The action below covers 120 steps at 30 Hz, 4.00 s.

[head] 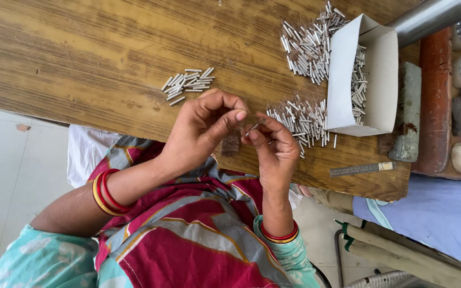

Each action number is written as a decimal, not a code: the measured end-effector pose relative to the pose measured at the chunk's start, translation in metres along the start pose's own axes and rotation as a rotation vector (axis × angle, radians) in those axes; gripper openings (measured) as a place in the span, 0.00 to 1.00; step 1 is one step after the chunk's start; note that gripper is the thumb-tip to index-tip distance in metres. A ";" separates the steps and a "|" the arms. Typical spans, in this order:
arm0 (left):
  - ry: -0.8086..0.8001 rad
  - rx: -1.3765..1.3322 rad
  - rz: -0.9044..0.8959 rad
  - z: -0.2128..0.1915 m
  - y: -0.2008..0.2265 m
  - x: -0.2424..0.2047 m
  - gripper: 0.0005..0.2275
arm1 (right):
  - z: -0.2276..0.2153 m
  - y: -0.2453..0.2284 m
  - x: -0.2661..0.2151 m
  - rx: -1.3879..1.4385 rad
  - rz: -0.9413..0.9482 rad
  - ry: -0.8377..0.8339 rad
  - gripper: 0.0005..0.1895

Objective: Sorting small cylindrical metal pins on a wooden desk into groups and a storage box.

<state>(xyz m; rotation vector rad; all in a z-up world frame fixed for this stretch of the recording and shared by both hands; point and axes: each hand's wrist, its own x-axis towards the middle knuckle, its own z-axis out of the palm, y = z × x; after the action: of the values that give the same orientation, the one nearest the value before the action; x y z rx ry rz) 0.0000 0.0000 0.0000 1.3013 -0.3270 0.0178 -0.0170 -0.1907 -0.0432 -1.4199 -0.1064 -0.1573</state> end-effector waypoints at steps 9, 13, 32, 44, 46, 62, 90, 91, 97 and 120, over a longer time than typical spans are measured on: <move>-0.027 0.306 -0.050 0.000 -0.015 -0.002 0.04 | 0.013 -0.015 -0.002 0.088 0.011 -0.037 0.24; -0.034 0.528 0.111 -0.013 0.007 -0.003 0.04 | 0.004 -0.012 -0.003 0.043 0.007 0.009 0.26; -0.169 0.392 0.041 -0.008 0.005 0.005 0.05 | 0.004 -0.021 -0.015 -0.393 -0.270 -0.023 0.26; -0.002 0.244 0.058 0.009 -0.007 -0.013 0.08 | 0.003 -0.019 -0.012 -0.146 -0.165 0.058 0.26; 0.005 0.204 0.025 0.010 -0.004 -0.014 0.11 | 0.001 -0.017 -0.011 -0.154 -0.161 0.076 0.26; -0.262 1.315 0.337 -0.044 -0.015 -0.046 0.14 | 0.016 -0.037 -0.014 -0.978 -0.262 -0.226 0.11; 0.022 -0.286 -0.001 0.010 -0.041 -0.020 0.36 | 0.012 0.000 0.015 0.175 0.023 -0.167 0.41; 0.023 -0.283 0.002 0.014 -0.044 -0.019 0.36 | 0.016 0.002 0.016 0.177 0.021 -0.170 0.41; 0.034 -0.423 0.062 0.025 -0.050 -0.020 0.36 | 0.028 0.007 0.015 0.223 0.016 -0.150 0.45; -0.405 1.189 0.358 -0.023 -0.040 0.019 0.05 | 0.008 -0.031 0.029 -0.804 -0.049 -0.274 0.16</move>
<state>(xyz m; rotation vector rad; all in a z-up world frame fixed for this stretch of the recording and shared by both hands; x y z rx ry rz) 0.0309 0.0078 -0.0384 2.4078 -0.9855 0.2905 0.0067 -0.1883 -0.0064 -2.2391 -0.3297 -0.0403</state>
